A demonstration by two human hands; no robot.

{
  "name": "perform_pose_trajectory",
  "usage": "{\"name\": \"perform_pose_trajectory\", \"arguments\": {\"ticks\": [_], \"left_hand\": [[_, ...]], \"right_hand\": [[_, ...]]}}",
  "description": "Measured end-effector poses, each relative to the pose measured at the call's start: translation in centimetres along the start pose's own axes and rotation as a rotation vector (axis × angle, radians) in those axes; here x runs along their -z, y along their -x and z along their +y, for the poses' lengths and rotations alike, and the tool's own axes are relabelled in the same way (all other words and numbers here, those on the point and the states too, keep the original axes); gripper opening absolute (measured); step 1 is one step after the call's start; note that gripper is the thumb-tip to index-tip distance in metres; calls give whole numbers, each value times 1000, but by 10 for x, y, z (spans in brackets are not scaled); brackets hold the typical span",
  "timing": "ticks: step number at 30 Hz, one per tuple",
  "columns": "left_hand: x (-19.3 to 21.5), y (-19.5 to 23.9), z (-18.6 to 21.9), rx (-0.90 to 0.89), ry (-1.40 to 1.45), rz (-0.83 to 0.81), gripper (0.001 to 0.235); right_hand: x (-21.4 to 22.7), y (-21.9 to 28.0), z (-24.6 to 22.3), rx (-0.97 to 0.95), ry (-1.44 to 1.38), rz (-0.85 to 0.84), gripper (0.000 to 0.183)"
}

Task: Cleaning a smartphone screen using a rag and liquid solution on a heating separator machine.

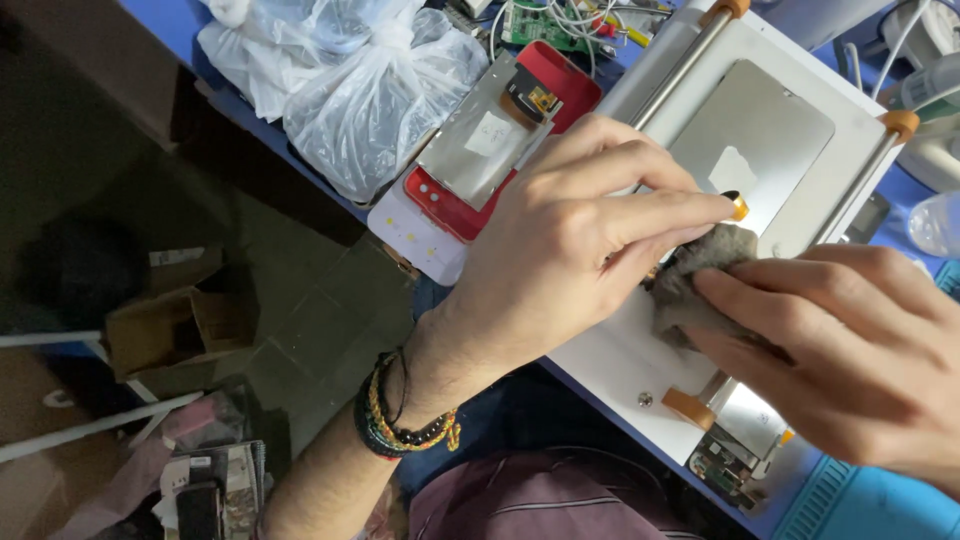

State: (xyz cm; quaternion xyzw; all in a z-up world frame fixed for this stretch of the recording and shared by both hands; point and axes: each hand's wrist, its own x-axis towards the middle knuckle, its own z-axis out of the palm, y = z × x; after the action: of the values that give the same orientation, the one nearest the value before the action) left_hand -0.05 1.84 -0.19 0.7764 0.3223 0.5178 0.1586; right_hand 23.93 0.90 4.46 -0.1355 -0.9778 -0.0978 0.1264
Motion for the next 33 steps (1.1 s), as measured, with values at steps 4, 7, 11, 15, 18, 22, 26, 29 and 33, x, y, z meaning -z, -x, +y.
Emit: {"name": "perform_pose_trajectory", "arguments": {"ticks": [4, 7, 11, 15, 18, 22, 26, 29, 33], "left_hand": [[1, 1, -1, 3, 25, 0, 21], [0, 0, 0, -15, 8, 0, 21], [1, 1, -1, 8, 54, -15, 19], [0, 5, -5, 37, 102, -10, 16], [5, 0, -1, -27, 101, -6, 17], [5, -3, 0, 15, 82, -11, 18], [8, -11, 11, 50, 32, -42, 22], [6, -9, 10, 92, -14, -60, 24], [7, -9, 8, 101, -66, -103, 27]], "right_hand": [[-3, -3, 0, 32, -5, 25, 50], [-3, -1, -3, 9, 5, 38, 48], [3, 1, 1, -16, -21, 28, 39], [-2, -5, -6, -65, 8, 54, 38], [-12, -10, -11, -89, 41, 77, 45], [-7, -22, -9, -66, 45, 36, 58], [-5, -19, -12, -55, -20, 108, 47], [-5, -28, -17, -87, 19, 147, 39], [-10, -25, -24, -162, 33, 158, 39]]}}
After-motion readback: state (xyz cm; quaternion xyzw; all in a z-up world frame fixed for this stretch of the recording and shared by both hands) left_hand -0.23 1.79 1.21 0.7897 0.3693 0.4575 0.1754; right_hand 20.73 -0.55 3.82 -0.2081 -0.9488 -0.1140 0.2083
